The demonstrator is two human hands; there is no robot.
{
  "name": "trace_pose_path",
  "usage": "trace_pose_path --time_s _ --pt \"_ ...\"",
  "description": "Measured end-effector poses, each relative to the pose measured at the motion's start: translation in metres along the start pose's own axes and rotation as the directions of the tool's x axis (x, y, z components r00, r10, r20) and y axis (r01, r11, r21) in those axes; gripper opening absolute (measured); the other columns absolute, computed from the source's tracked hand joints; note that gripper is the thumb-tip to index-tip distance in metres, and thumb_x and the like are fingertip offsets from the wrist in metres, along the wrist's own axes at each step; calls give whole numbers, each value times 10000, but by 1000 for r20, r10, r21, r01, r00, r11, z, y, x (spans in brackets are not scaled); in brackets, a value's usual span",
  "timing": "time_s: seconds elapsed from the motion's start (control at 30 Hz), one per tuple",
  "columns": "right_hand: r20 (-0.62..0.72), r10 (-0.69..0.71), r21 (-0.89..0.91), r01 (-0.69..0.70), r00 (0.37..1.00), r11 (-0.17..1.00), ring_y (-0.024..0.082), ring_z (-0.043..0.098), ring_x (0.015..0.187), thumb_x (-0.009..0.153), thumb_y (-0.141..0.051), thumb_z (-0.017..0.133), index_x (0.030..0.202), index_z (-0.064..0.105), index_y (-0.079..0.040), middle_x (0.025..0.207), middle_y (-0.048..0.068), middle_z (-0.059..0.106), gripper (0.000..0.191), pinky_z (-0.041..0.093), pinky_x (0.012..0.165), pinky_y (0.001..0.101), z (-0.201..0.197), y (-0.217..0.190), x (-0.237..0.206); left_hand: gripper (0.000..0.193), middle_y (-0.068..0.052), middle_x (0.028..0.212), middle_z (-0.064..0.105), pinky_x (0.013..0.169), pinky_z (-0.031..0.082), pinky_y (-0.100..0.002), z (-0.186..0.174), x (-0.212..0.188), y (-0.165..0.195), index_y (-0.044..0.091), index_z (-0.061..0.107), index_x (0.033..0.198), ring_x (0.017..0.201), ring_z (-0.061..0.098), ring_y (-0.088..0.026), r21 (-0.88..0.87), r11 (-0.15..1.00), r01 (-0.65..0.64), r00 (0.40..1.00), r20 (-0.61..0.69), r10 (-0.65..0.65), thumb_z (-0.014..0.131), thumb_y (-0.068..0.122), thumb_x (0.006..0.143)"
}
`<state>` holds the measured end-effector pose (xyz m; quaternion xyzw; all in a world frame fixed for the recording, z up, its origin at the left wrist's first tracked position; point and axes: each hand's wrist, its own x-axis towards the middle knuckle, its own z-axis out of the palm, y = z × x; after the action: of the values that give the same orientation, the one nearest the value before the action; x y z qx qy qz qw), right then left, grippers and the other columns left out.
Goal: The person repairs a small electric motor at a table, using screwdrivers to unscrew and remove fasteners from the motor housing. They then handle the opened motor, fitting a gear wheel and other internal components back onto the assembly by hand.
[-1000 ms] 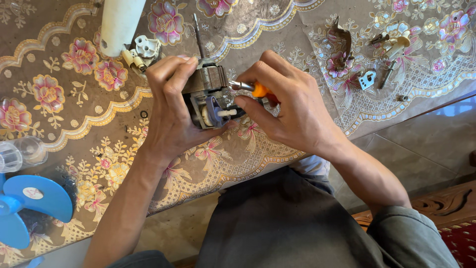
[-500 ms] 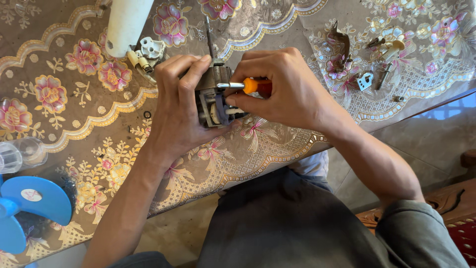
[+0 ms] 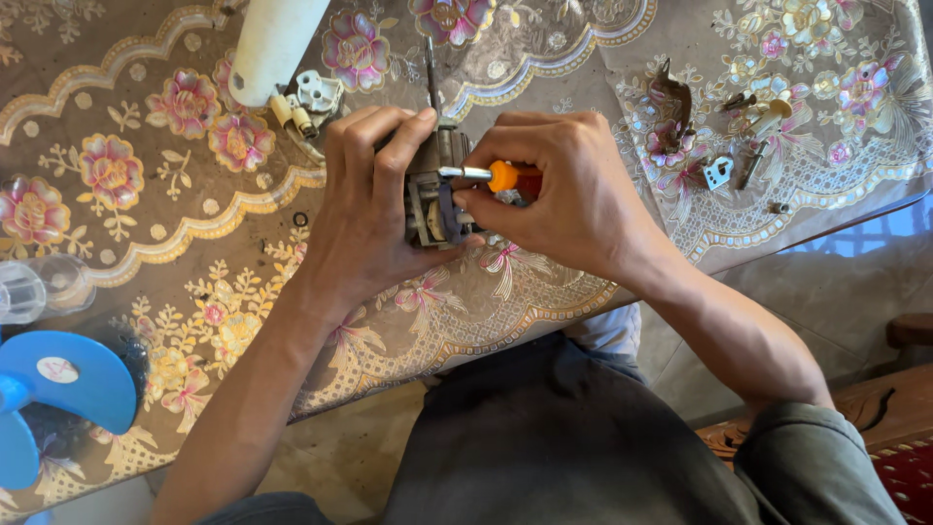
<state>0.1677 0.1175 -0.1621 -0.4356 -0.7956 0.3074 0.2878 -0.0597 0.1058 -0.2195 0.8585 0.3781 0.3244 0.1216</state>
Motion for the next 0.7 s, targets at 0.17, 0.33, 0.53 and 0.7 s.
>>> trace_pose_path --time_s 0.17,0.33,0.53,0.7 --pt "-1 13 23 -13 1000 1000 172 666 646 796 -120 818 916 717 -18 792 76 679 187 504 610 322 6 0 -8 1205 -156 1397 392 1156 398 -540 3 -7 5 112 268 1556 1323 428 -379 3 1000 -13 1000 -10 13 1032 525 721" --pt "-22 0 19 0 1000 1000 165 652 645 802 -104 814 917 715 -13 804 80 681 176 491 600 309 7 -4 -17 1205 -151 1416 398 1163 405 -530 4 -13 11 110 270 1570 1333 430 -375 13 1000 -9 1000 3 9 1014 497 704" --pt "-38 43 -16 -43 998 999 160 651 660 807 -93 815 909 719 -4 800 76 686 166 496 614 307 -3 -7 -15 1188 -155 1428 390 1172 407 -527 0 -12 14 99 273 1573 1337 421 -378 8 1000 -6 1000 7 6 1000 549 748" --pt "1 17 -14 -17 1000 1000 171 665 673 829 -116 832 934 742 -18 831 83 698 170 506 617 311 -14 -3 -12 1171 -152 1415 392 1159 412 -529 0 -5 14 101 282 1565 1324 421 -379 18 1000 11 1000 15 -11 983 559 747"
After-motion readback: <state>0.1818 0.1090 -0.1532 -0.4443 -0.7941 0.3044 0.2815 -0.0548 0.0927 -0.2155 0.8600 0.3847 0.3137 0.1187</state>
